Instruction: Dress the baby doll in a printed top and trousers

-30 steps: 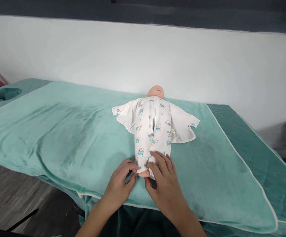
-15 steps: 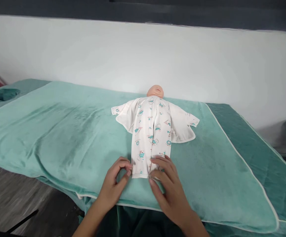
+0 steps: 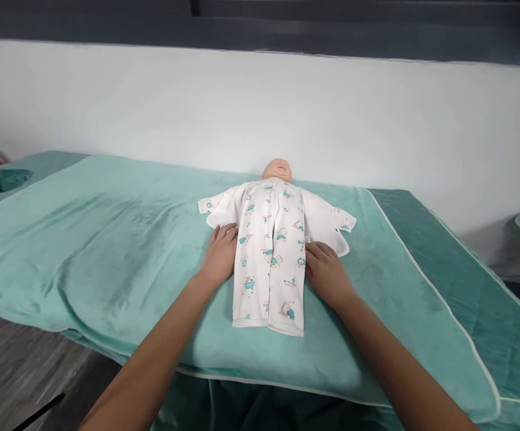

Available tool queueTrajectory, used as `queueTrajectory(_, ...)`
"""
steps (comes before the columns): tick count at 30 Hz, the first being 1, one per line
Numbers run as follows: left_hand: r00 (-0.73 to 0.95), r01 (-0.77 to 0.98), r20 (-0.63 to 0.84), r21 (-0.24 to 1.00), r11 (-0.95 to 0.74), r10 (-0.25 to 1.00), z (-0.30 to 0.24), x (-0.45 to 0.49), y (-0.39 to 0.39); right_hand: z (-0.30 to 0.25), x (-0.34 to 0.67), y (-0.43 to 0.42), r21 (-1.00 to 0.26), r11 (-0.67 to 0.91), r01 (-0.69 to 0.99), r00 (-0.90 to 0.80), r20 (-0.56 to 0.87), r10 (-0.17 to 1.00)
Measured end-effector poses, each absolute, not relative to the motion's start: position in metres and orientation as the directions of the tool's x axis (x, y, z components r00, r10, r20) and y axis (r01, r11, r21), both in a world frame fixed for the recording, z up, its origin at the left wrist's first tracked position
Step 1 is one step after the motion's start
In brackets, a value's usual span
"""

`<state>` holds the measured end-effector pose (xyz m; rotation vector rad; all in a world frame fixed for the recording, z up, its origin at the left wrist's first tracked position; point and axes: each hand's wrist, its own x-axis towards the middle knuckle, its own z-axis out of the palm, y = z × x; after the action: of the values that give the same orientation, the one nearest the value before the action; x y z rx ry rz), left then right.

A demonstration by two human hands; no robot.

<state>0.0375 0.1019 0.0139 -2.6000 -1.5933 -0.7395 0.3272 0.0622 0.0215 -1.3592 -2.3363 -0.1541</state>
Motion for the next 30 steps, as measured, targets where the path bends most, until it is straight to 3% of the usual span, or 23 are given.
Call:
queueTrajectory(6,0.413,0.839,0.415,0.173,-0.516,0.811,0.016,0.036,0.110,0.026,0.325,0.064,-0.140,0.499,0.855,-0.403,0.425,0.810)
queueTrajectory(11,0.398,0.822,0.475,0.194,-0.535,0.785,0.013,0.028,0.097,0.031,0.326,0.058,-0.204,0.513,0.834,-0.417,0.377,0.827)
queueTrajectory(14,0.426,0.795,0.467,0.215,-0.567,0.775,0.012,0.026,0.093,0.034,0.327,0.061,-0.352,0.507,0.787,-0.385,0.363,0.849)
queueTrajectory(16,0.433,0.780,0.455,0.242,-0.577,0.778,0.012,0.027,0.094,0.036,0.329,0.072,-0.511,0.456,0.729,-0.269,0.399,0.876)
queueTrajectory(19,0.361,0.773,0.453,0.345,-0.533,0.815,0.012,0.028,0.099,0.042,0.330,0.108,-0.704,0.350,0.618,0.011,0.453,0.892)
queueTrajectory(22,0.187,0.729,0.473,0.521,-0.445,0.861,0.011,0.029,0.109,0.051,0.325,0.162,-0.776,0.301,0.554,0.174,0.461,0.870)
queueTrajectory(27,-0.042,0.615,0.548,0.673,-0.411,0.836,0.012,0.030,0.151,0.053,0.312,0.233,-0.792,0.333,0.513,0.130,0.455,0.881)
queueTrajectory(30,-0.115,0.541,0.553,0.732,-0.415,0.825,0.018,0.039,0.191,0.046,0.317,0.248,-0.734,0.392,0.555,0.079,0.515,0.853)
